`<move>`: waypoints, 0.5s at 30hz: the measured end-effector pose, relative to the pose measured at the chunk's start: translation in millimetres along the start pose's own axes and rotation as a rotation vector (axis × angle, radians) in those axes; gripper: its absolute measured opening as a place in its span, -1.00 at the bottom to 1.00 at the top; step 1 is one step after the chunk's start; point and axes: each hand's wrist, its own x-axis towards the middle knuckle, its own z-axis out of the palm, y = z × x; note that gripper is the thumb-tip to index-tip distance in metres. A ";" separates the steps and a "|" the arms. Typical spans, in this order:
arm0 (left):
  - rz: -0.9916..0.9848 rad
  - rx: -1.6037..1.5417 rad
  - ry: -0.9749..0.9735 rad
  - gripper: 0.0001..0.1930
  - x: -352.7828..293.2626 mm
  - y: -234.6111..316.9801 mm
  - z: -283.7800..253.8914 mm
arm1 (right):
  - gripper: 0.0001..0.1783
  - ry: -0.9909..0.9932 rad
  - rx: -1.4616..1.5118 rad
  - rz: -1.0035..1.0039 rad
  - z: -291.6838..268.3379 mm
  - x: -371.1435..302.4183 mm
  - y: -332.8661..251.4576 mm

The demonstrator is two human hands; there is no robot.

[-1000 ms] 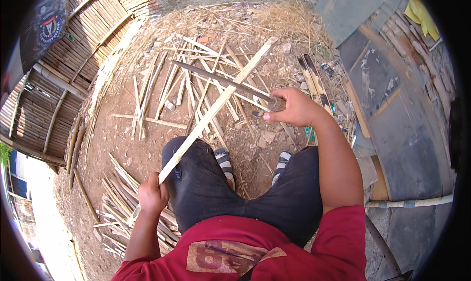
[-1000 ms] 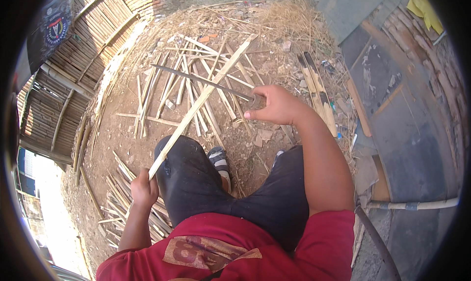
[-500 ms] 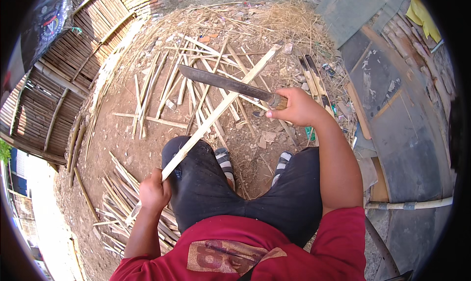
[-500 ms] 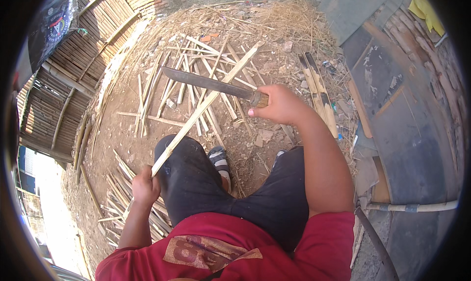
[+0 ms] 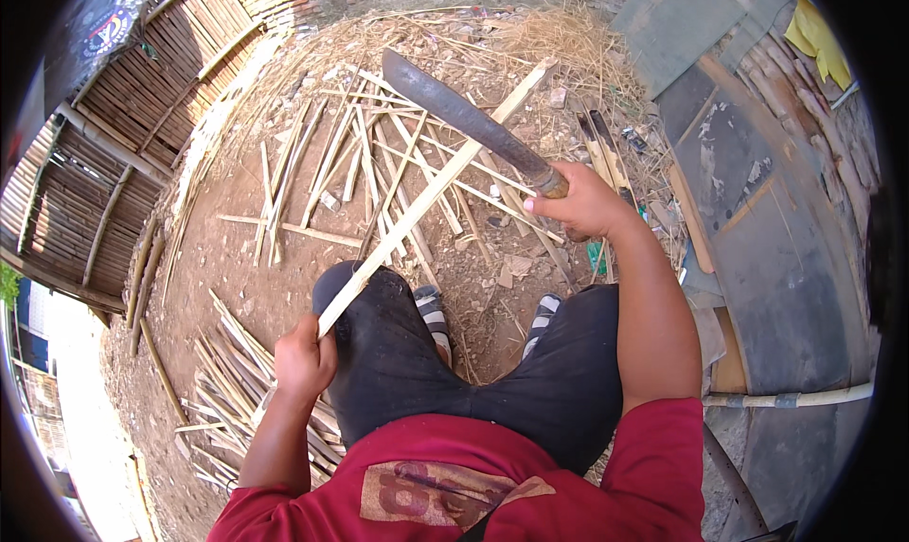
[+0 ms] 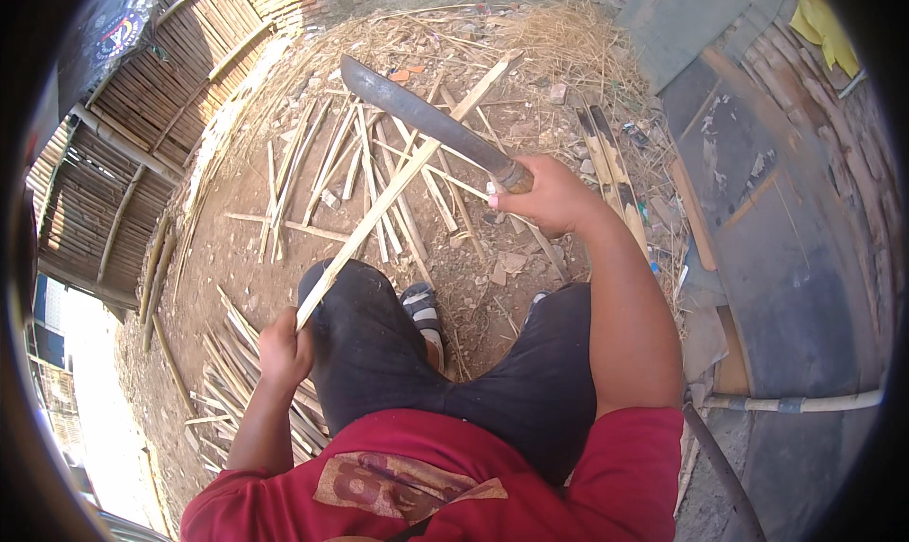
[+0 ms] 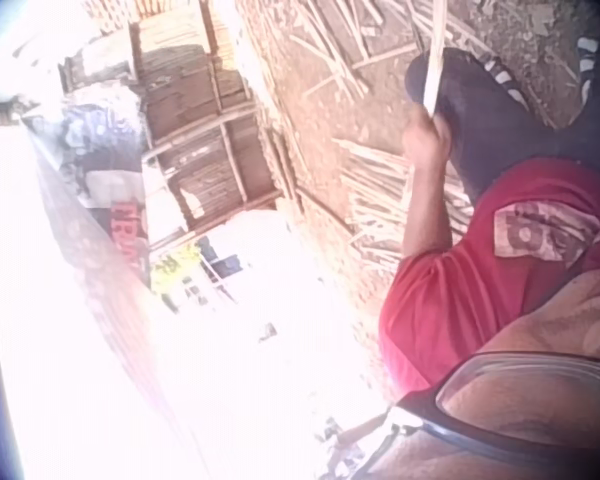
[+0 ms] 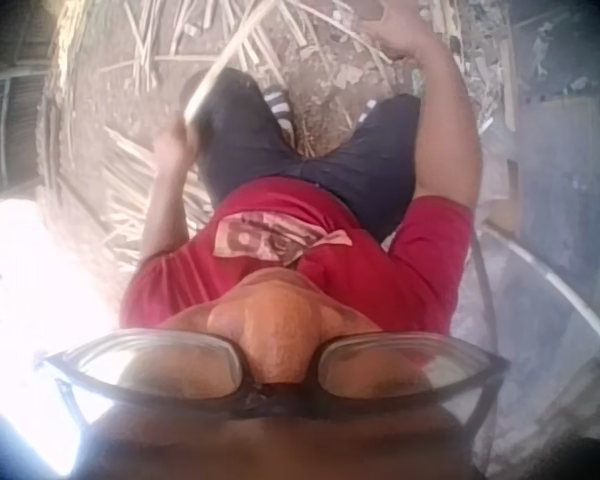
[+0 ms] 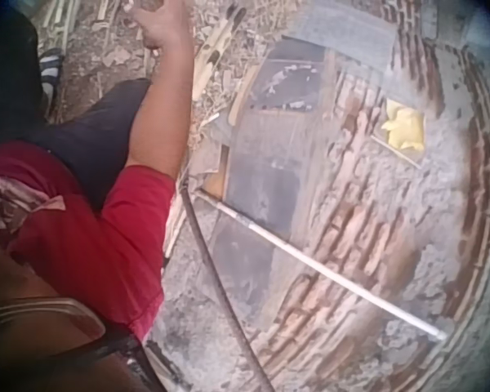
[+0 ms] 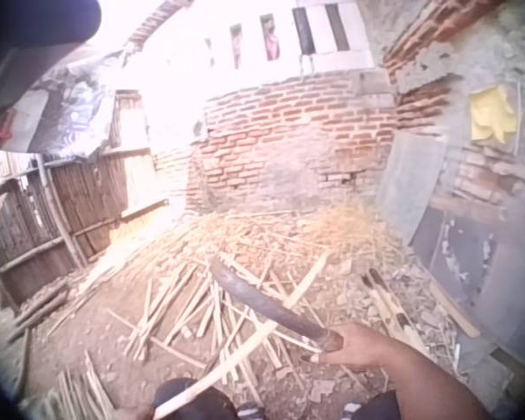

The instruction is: The person uses a machete to shave and smooth the edges of thin strips of bamboo while sitting on the ground. The person handles several bamboo strips one at a time, removing excess material from their sides.

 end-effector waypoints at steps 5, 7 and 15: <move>-0.008 -0.038 -0.020 -0.87 3.3 1.6 5.0 | -0.31 -0.008 -0.116 -0.137 4.4 6.2 7.4; -0.015 -0.051 -0.023 -0.87 3.2 3.9 0.0 | -0.38 0.004 0.120 -0.057 -6.2 -1.8 6.8; -0.041 -0.066 -0.090 -0.81 4.0 2.6 1.0 | -0.47 0.113 -0.342 -0.197 10.9 2.0 1.2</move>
